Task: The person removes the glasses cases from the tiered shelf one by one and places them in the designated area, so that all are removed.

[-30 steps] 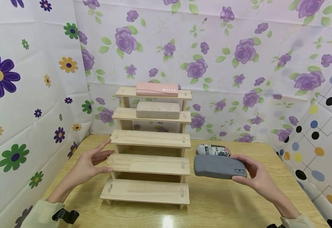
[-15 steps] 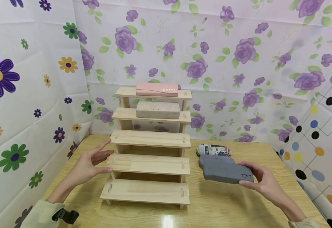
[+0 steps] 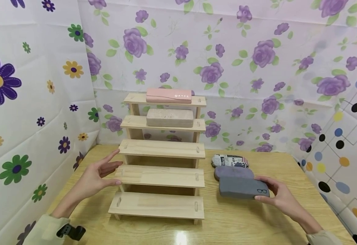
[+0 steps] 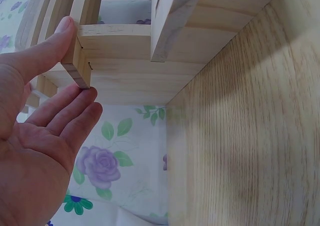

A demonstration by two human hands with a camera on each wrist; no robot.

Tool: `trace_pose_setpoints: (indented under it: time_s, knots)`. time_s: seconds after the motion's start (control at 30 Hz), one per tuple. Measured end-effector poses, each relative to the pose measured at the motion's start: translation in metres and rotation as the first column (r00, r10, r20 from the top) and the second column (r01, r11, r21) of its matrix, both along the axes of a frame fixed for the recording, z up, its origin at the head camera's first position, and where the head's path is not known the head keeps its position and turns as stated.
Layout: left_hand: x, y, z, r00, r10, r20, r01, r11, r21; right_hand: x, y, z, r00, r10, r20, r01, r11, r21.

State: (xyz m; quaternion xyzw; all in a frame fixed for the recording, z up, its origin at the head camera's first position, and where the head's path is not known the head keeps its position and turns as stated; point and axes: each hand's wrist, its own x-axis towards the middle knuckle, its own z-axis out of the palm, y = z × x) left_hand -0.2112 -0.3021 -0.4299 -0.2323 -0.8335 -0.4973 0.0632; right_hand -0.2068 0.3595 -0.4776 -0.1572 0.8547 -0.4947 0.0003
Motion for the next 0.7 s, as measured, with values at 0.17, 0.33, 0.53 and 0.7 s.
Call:
trace_pose_setpoints:
  time_s: [0.17, 0.33, 0.53, 0.7]
  knots:
    - [-0.001, -0.001, 0.0, 1.0, 0.0, 0.005, 0.0, 1.0, -0.001, -0.005, 0.001, -0.004, 1.0, -0.016, 0.008, 0.016, 0.999, 0.044]
    - [-0.001, -0.001, 0.0, 1.0, 0.002, 0.008, -0.002, 1.0, 0.0, -0.011, 0.003, -0.009, 1.0, -0.003, 0.021, 0.001, 0.998, 0.055]
    - [-0.002, -0.001, 0.0, 1.0, -0.002, 0.001, 0.002, 1.0, -0.001, -0.017, 0.003, -0.015, 1.0, 0.007, 0.024, -0.009, 0.998, 0.067]
    - [-0.001, -0.001, 0.0, 1.0, -0.002, -0.002, 0.002, 1.0, -0.001, -0.02, 0.003, -0.019, 1.0, 0.002, 0.015, -0.003, 0.996, 0.093]
